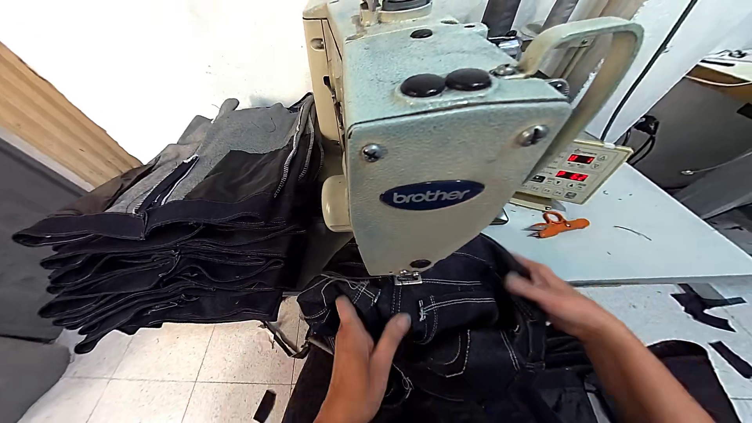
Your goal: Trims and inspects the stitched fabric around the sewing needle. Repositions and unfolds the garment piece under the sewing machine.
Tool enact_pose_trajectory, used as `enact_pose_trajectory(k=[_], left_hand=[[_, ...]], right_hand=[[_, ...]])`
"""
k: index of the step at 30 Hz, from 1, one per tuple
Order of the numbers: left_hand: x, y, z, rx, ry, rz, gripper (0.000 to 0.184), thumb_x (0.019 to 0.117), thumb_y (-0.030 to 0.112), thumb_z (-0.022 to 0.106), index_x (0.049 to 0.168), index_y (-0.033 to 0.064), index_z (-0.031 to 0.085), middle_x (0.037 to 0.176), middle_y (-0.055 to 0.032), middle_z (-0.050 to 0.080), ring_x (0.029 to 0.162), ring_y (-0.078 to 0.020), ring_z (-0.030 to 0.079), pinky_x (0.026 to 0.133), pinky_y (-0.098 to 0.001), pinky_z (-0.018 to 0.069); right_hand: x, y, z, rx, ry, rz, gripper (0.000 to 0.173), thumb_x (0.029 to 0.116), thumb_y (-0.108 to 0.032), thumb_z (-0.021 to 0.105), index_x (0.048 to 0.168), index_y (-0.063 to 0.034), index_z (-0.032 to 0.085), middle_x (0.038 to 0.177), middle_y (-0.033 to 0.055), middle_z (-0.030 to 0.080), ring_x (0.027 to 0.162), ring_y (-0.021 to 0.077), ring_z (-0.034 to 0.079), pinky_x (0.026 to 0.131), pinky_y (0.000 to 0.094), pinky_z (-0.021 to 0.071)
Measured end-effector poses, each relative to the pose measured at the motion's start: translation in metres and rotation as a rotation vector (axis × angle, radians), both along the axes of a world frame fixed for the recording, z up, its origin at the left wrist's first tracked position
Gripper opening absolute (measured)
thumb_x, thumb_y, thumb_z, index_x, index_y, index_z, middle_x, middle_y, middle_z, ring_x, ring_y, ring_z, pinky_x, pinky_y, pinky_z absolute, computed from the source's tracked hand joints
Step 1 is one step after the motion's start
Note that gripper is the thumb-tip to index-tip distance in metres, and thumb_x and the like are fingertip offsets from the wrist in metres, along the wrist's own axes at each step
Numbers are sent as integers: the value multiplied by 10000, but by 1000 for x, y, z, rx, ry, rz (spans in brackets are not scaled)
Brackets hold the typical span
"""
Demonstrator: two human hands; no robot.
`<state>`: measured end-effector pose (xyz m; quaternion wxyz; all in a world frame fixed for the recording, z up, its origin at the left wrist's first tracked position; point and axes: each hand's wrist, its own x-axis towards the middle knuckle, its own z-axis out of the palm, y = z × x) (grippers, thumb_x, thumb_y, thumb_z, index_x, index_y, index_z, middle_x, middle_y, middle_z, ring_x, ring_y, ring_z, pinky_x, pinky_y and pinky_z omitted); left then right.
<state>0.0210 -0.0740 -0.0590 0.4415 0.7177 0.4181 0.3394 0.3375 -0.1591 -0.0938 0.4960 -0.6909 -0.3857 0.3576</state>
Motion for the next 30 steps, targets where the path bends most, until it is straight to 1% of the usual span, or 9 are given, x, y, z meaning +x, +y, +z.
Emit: enact_pose_trajectory(k=[2, 4, 6, 9, 12, 15, 19, 23, 30], left_hand=[[17, 11, 10, -38, 48, 135, 1014, 843, 508, 761, 1454, -141, 280, 1228, -251, 637, 1167, -242, 658, 1009, -439, 534], [14, 21, 16, 23, 37, 197, 821, 870, 353, 767, 1411, -135, 387, 1101, -229, 693, 1082, -267, 697, 960, -470, 553], [-2, 31, 9, 96, -3, 193, 662, 881, 268, 739, 1347, -110, 459, 1031, -156, 716, 1000, -162, 717, 911, -380, 582], [-16, 42, -8, 40, -111, 180, 686, 854, 268, 763, 1358, -83, 456, 1076, -104, 715, 1008, -70, 705, 924, -289, 582], [-2, 51, -10, 36, -180, 219, 682, 834, 250, 787, 1361, -49, 474, 1068, -75, 720, 1000, -64, 709, 913, -292, 594], [16, 58, 2, 28, -165, 249, 647, 818, 185, 777, 1353, -38, 493, 1034, -77, 714, 979, -78, 706, 901, -310, 584], [18, 64, -1, 88, -197, 240, 492, 803, 185, 764, 1212, 7, 555, 933, 7, 718, 891, -13, 708, 821, -243, 601], [13, 58, -7, 139, -236, 211, 517, 822, 204, 765, 1226, -24, 535, 946, 22, 724, 896, 19, 704, 828, -196, 598], [12, 58, -9, 192, -227, 209, 495, 832, 211, 763, 1205, -29, 543, 927, 32, 724, 876, 38, 700, 816, -170, 590]], right_hand=[[-21, 2, 0, 0, 179, -38, 345, 811, -260, 773, 1098, -92, 680, 878, 9, 745, 773, 102, 720, 711, 300, 616], [-31, 1, 10, 37, 224, -98, 180, 848, -159, 719, 1016, -102, 693, 814, -4, 744, 706, 80, 712, 660, 256, 609], [-43, -3, 26, 83, 224, -92, 192, 793, -195, 741, 980, -155, 727, 817, -29, 760, 708, 60, 721, 653, 232, 613], [-51, 2, 33, 141, 95, -91, 226, 777, -215, 769, 998, -171, 753, 843, -49, 765, 740, 53, 724, 669, 235, 616], [-32, 21, 25, 162, -90, -165, 202, 796, -172, 778, 989, -143, 728, 834, -55, 739, 745, 39, 702, 671, 252, 603], [-18, 36, 24, 160, -92, -232, 196, 811, -88, 788, 981, -120, 695, 811, -48, 713, 716, 24, 676, 651, 244, 587], [-19, 35, 22, 200, -78, -233, 175, 742, -206, 801, 889, -205, 706, 752, -106, 706, 674, -4, 669, 608, 197, 572], [-21, 32, 18, 182, -79, -218, 212, 716, -274, 808, 897, -240, 704, 764, -123, 711, 691, -16, 676, 619, 185, 577], [-22, 35, 21, 154, -74, -215, 206, 717, -229, 803, 901, -251, 713, 750, -138, 709, 674, -35, 667, 598, 168, 565]])
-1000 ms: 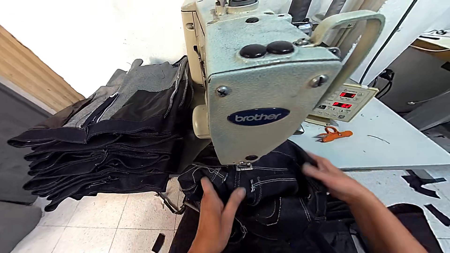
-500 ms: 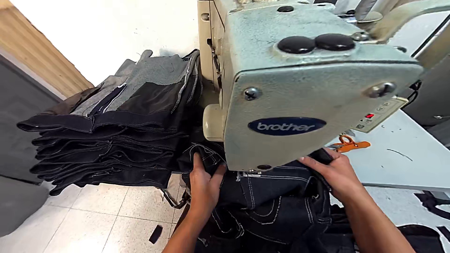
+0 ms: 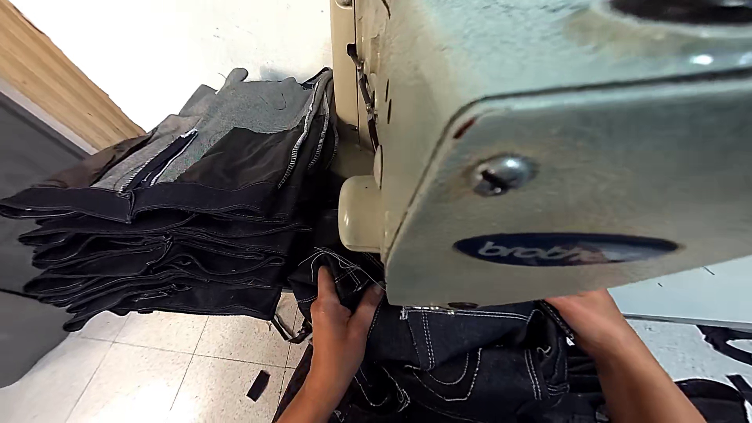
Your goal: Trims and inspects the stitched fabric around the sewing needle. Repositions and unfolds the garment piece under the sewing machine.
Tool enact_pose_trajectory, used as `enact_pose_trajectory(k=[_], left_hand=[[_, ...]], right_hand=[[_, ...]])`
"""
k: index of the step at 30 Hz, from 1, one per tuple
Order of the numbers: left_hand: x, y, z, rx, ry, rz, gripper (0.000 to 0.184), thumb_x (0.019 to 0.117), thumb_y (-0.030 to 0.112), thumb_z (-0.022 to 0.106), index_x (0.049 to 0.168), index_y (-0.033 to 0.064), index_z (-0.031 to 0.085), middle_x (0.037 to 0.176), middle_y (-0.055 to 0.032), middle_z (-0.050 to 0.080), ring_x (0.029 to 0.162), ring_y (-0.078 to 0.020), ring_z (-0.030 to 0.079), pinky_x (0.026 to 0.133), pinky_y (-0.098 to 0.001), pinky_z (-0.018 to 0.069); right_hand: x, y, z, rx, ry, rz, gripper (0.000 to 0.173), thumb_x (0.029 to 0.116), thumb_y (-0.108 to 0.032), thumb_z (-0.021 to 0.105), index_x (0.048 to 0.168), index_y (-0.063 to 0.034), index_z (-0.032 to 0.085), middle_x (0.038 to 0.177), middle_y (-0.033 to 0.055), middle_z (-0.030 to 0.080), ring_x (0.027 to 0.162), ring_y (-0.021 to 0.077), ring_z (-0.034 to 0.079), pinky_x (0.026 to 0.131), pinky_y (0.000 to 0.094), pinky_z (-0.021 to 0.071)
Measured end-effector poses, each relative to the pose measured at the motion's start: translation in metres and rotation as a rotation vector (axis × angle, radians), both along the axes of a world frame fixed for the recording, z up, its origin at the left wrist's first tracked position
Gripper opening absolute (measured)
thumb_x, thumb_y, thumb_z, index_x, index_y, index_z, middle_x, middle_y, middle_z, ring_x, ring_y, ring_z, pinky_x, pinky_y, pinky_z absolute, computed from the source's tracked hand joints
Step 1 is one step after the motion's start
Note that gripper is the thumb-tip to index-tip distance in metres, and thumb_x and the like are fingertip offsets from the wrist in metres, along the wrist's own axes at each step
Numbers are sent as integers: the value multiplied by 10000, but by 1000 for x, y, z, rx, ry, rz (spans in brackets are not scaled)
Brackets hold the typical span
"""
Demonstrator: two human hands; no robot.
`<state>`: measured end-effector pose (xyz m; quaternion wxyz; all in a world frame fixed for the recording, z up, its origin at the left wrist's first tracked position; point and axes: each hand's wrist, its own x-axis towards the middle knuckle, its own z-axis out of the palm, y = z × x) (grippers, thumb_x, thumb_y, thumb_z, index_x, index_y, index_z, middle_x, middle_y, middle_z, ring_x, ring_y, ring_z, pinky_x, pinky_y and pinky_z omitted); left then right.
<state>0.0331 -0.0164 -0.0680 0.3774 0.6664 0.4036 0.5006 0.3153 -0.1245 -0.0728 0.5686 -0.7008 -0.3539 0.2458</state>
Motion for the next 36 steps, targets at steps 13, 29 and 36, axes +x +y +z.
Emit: enact_pose_trajectory(k=[13, 29, 36], left_hand=[[-6, 2, 1, -10, -15, -18, 506, 856, 237, 763, 1215, -34, 531, 962, 17, 723, 910, 20, 703, 836, -188, 597], [-13, 1, 6, -89, 35, -72, 550, 874, 234, 759, 1272, -48, 505, 993, -19, 725, 932, 0, 704, 860, -194, 588], [-16, 1, 6, -67, 84, -93, 587, 892, 282, 750, 1298, -61, 500, 1023, -30, 727, 957, -1, 700, 888, -205, 579]], right_hand=[[2, -6, 5, 23, -55, 58, 306, 693, -394, 839, 948, -266, 729, 818, -135, 730, 756, -24, 694, 665, 173, 590], [5, -7, 1, -5, -136, 70, 300, 737, -373, 795, 984, -230, 703, 822, -130, 723, 769, -25, 694, 680, 177, 587], [14, -12, -8, -109, -446, 37, 596, 769, -579, 703, 1173, -143, 655, 946, -59, 713, 868, 21, 688, 762, 306, 582]])
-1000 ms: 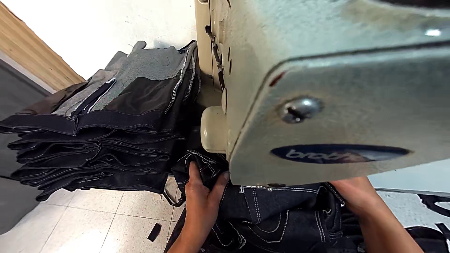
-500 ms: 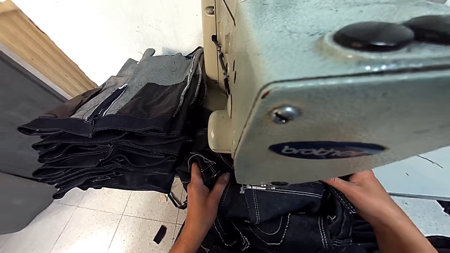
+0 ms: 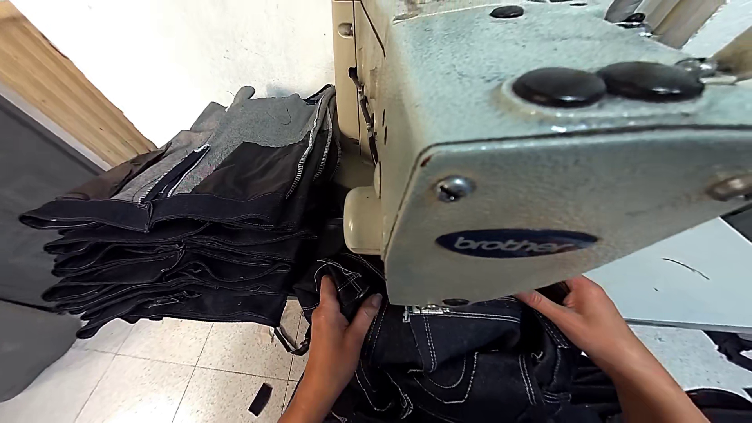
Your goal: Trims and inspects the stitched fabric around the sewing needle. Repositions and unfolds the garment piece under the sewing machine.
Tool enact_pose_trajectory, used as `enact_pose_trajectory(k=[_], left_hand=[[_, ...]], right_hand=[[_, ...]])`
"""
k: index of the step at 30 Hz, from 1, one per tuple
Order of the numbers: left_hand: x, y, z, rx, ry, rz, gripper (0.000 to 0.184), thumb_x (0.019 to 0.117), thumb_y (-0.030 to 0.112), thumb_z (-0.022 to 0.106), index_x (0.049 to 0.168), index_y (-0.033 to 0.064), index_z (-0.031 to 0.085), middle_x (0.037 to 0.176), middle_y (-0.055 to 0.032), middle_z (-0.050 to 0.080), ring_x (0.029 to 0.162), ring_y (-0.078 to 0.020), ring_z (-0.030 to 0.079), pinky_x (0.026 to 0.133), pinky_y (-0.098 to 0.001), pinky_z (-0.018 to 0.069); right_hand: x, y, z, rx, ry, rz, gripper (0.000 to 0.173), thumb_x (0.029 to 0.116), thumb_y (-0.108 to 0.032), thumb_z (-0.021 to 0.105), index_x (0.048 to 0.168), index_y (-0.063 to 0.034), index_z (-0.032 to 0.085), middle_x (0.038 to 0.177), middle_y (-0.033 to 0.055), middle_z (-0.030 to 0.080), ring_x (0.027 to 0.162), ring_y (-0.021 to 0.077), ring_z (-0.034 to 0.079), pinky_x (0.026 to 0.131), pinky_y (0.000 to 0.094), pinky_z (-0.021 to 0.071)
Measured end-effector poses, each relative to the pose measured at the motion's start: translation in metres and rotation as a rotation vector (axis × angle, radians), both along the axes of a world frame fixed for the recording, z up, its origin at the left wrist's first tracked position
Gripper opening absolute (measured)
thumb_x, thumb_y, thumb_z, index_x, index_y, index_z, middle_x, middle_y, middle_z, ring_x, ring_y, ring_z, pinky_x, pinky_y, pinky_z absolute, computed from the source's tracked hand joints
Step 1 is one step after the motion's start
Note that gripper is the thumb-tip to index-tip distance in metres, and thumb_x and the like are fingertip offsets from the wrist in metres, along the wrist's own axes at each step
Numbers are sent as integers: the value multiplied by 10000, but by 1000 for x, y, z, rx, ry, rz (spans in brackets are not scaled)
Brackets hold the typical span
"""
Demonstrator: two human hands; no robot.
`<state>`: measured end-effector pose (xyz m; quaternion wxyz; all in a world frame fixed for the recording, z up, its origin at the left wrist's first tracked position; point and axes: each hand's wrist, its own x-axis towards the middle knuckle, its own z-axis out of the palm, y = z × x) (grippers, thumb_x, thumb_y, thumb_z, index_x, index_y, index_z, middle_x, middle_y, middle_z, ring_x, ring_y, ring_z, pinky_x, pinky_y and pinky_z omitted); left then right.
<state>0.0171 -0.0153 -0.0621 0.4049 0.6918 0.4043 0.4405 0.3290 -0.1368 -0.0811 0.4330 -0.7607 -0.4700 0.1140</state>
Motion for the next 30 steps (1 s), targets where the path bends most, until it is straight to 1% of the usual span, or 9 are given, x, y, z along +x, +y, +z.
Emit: enact_pose_trajectory(k=[3, 7, 10, 14, 19, 23, 25, 28, 30], left_hand=[[0, 1, 1, 0, 7, -6, 582, 898, 287, 742, 1299, -58, 499, 1030, -35, 723, 970, -8, 697, 896, -211, 575], [4, 0, 0, -24, -20, 4, 571, 916, 259, 718, 1335, -53, 485, 1057, -51, 717, 995, -23, 694, 917, -225, 570], [-14, -5, -5, -9, 14, 33, 539, 905, 242, 725, 1296, -75, 532, 1036, -66, 731, 967, -45, 709, 896, -258, 589], [-90, -11, -28, -22, -54, 9, 573, 879, 136, 727, 1302, -164, 483, 1115, -63, 731, 1010, -21, 708, 924, -239, 597], [-136, -25, -48, -11, -95, 41, 618, 894, 166, 732, 1325, -175, 450, 1143, -47, 732, 1033, -11, 702, 941, -233, 590], [-134, -28, -47, 28, -42, 60, 601, 930, 174, 695, 1330, -198, 443, 1114, -83, 737, 1018, 6, 700, 936, -219, 579], [-129, -28, -44, 26, -27, 100, 558, 943, 158, 664, 1326, -191, 459, 1103, -89, 732, 1010, 10, 696, 931, -212, 573], [-114, -19, -28, -23, -7, 212, 392, 930, 142, 661, 1235, -89, 577, 1035, -54, 719, 945, -22, 697, 879, -255, 591], [-107, 2, -17, 13, 67, 228, 259, 927, 137, 672, 1123, -23, 620, 935, -43, 702, 851, -75, 695, 805, -328, 602]], right_hand=[[-5, -11, 6, -16, -322, -22, 794, 846, -641, 578, 1280, 23, 601, 1082, 201, 688, 949, 346, 688, 766, 599, 533], [-20, -19, 12, -66, -386, -75, 598, 827, -358, 577, 1219, 91, 608, 970, 271, 680, 815, 454, 688, 648, 652, 510], [-14, -20, 12, -15, 3, -3, 416, 850, -332, 625, 1175, -76, 664, 909, 41, 714, 798, 153, 699, 678, 398, 576], [-21, -25, 23, -69, 420, 666, 262, 924, -473, 702, 1062, -251, 721, 923, -164, 722, 833, -63, 658, 741, 176, 565], [-47, 0, 15, -132, 454, 795, 203, 894, -420, 753, 947, -241, 672, 770, -181, 654, 690, -72, 602, 619, 146, 505], [-54, -14, 44, -184, 314, 645, 110, 956, -118, 645, 1012, -31, 681, 858, -81, 692, 788, -41, 641, 741, 201, 550], [-63, -27, 52, -176, 320, 527, 137, 1001, -60, 545, 1057, -15, 662, 893, -96, 690, 825, -58, 642, 784, 191, 552], [-57, -23, 34, -116, 275, 415, 140, 996, -156, 563, 1006, -80, 680, 832, -120, 658, 765, -63, 613, 717, 173, 533], [-42, 3, 12, 10, 158, 375, 125, 905, -253, 657, 918, -138, 705, 754, -126, 667, 688, -49, 618, 647, 174, 534]])
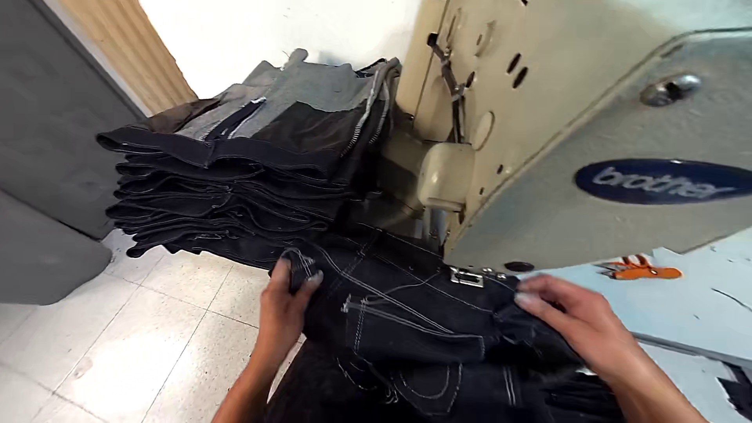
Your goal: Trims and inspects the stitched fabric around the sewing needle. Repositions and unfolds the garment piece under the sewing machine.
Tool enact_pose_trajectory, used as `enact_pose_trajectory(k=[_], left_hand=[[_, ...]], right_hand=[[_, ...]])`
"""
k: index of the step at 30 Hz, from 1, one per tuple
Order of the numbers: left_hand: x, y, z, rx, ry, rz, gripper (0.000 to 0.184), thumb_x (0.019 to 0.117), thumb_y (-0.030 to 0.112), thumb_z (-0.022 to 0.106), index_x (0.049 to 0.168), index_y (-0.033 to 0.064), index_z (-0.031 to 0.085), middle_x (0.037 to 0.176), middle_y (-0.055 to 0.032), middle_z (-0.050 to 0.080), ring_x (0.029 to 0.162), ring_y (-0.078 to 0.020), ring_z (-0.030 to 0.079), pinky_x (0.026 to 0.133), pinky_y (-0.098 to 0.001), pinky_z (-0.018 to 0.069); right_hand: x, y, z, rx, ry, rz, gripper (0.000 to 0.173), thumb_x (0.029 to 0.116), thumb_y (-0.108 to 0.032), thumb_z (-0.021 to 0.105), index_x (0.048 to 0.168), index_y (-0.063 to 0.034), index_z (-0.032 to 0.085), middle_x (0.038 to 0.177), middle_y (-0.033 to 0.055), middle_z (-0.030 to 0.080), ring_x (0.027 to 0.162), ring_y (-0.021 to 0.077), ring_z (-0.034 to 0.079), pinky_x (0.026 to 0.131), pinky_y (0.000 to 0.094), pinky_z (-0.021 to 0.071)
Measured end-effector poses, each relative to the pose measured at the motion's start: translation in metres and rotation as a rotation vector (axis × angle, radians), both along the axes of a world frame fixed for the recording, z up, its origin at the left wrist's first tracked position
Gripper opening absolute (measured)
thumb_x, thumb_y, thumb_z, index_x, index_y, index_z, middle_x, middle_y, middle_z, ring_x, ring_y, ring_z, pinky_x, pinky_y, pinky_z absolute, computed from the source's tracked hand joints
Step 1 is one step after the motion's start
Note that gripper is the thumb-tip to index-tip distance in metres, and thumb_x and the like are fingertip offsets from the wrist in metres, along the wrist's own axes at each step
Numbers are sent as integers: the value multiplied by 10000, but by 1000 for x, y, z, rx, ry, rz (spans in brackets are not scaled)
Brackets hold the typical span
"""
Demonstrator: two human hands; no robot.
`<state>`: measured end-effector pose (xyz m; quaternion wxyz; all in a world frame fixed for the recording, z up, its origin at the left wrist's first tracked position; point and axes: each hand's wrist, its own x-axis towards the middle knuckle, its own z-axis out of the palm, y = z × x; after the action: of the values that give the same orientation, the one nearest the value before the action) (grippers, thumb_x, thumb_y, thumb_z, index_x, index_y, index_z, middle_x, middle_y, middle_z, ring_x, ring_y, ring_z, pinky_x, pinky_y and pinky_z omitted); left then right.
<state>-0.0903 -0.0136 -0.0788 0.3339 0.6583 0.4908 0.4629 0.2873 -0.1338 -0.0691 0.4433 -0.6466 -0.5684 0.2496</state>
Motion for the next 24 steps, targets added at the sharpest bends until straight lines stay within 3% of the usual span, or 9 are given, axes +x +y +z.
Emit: enact_pose_trajectory(k=[4, 6, 9, 12, 14, 16, 19, 22, 24], left_hand=[[8, 31, 0, 274, 302, 76, 147, 946, 138, 606, 973, -6, 614, 652, -67, 582, 559, -169, 581, 528, -386, 477], [-4, 19, -6, 267, 299, 60, 188, 936, 104, 594, 1043, -42, 647, 734, -114, 668, 635, -197, 670, 585, -429, 556], [-15, -7, -4, 122, 118, -8, 203, 932, 105, 575, 1068, -17, 664, 892, 7, 722, 818, 11, 688, 769, -231, 598], [9, -5, 15, -25, -108, -48, 121, 953, 81, 546, 1025, 69, 642, 884, 47, 696, 809, -19, 680, 748, -251, 598], [35, 20, 31, -152, -199, 12, 99, 978, 74, 546, 1031, 50, 626, 849, 2, 677, 756, -79, 669, 708, -321, 588], [46, 50, 44, -189, -144, 113, 91, 1018, 101, 573, 1020, 24, 621, 792, -27, 627, 705, -107, 613, 681, -348, 541], [21, 57, 30, 195, 319, 233, 279, 1035, 213, 570, 1032, -57, 640, 688, -162, 606, 588, -299, 599, 567, -521, 485], [1, 25, -2, 425, 518, 309, 319, 1014, 206, 520, 962, -90, 626, 601, -152, 575, 478, -282, 585, 448, -456, 473], [-4, 10, -22, 401, 535, 321, 309, 983, 166, 519, 952, -115, 644, 623, -189, 630, 508, -307, 648, 469, -467, 510]], right_hand=[[7, 42, 11, 166, -106, 109, 44, 792, -187, 723, 821, -166, 698, 731, -166, 690, 689, -100, 639, 655, 138, 561], [12, 23, 5, 55, -18, 173, 161, 840, -332, 747, 866, -180, 702, 701, -165, 648, 642, -77, 596, 606, 157, 519], [13, -14, -11, -65, 263, 177, 202, 878, -482, 740, 934, -303, 666, 666, -216, 561, 587, -97, 504, 551, 115, 434], [13, -10, -4, -94, 583, -67, 45, 875, -275, 733, 870, -282, 688, 681, -132, 656, 585, -49, 600, 539, 142, 514], [6, 17, 18, -70, 709, -264, 209, 952, -76, 490, 897, -223, 628, 663, -93, 676, 542, -25, 616, 487, 163, 524], [-4, 45, 39, -16, 746, -313, 311, 1029, -27, 373, 959, -222, 605, 708, -121, 672, 585, -51, 618, 513, 144, 530], [-6, 60, 37, -31, 482, -255, 220, 974, -7, 479, 985, -195, 593, 766, -143, 656, 678, -82, 609, 601, 135, 529], [5, 45, 4, 48, 47, -62, 316, 870, -101, 653, 1134, 70, 619, 952, 19, 670, 887, -31, 613, 816, 212, 525], [-5, 33, -7, 193, -19, 48, 301, 924, -280, 686, 1079, -23, 657, 920, -99, 715, 898, -99, 645, 834, 159, 555]])
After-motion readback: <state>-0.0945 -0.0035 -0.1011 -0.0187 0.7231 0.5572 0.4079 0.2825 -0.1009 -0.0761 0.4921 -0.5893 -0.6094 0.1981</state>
